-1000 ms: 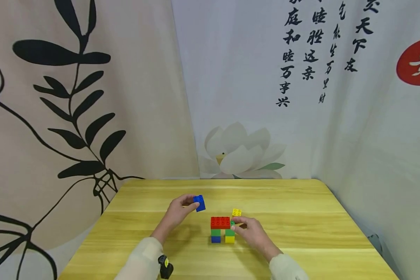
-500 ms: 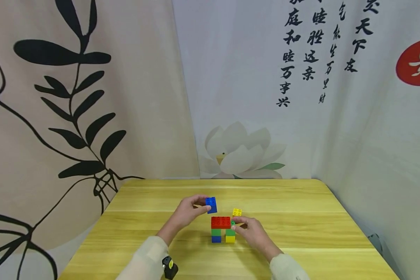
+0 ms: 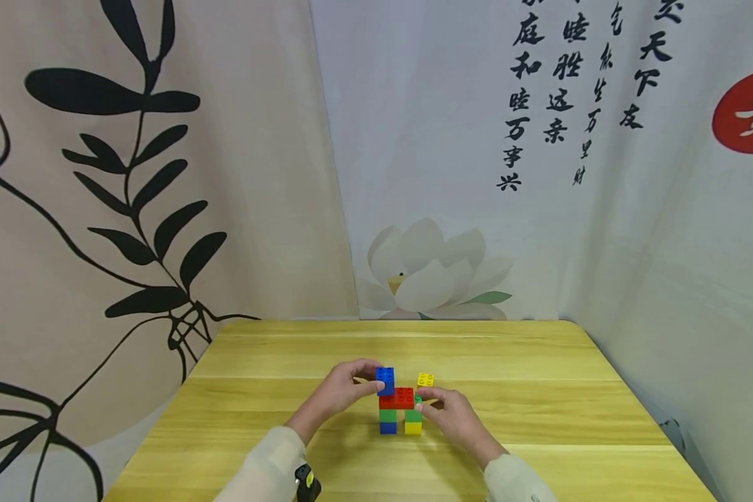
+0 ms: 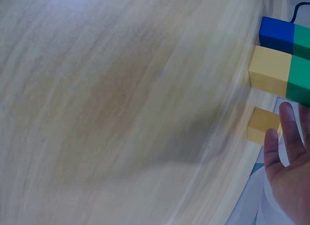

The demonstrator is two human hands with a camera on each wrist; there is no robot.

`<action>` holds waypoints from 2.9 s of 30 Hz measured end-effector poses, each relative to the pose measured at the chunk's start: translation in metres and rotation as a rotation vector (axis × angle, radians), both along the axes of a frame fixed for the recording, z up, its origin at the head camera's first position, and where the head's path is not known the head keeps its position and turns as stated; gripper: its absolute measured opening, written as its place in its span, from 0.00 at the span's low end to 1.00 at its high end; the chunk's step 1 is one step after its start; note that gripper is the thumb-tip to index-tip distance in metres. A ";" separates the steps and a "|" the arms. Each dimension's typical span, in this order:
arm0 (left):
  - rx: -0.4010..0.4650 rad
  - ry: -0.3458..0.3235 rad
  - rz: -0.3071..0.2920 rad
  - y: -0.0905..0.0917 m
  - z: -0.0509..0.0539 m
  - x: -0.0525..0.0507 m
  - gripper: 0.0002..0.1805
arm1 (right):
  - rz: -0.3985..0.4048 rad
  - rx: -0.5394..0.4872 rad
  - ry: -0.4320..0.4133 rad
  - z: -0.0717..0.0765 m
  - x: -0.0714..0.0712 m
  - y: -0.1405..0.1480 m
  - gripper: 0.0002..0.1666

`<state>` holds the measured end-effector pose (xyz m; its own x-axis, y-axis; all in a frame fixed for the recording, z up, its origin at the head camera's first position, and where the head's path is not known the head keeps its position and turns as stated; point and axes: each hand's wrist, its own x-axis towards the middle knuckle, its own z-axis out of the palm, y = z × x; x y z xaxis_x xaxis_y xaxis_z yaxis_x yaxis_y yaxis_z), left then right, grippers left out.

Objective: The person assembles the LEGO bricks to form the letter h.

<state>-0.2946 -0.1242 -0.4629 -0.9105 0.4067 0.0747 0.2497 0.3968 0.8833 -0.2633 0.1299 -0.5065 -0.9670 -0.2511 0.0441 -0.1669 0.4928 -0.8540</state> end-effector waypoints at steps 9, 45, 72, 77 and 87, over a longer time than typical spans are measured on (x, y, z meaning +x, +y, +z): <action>-0.002 -0.015 -0.011 0.004 -0.007 0.000 0.18 | -0.001 -0.016 -0.011 0.000 -0.001 0.001 0.23; -0.037 -0.002 -0.016 0.002 -0.006 0.003 0.19 | -0.023 0.013 -0.017 -0.004 -0.002 -0.001 0.24; 0.007 0.048 0.072 0.006 -0.044 0.011 0.22 | -0.026 -0.037 -0.024 -0.012 0.000 -0.001 0.24; 0.033 0.066 0.062 0.006 -0.043 0.009 0.22 | -0.027 -0.039 0.000 -0.010 0.000 -0.001 0.22; 0.048 -0.002 0.045 0.007 -0.043 0.008 0.23 | -0.121 -0.083 -0.012 -0.009 -0.005 0.012 0.20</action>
<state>-0.2869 -0.1176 -0.5061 -0.9277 0.3618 0.0919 0.2314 0.3644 0.9021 -0.2683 0.1416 -0.5160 -0.9905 -0.1285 0.0482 -0.1001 0.4363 -0.8942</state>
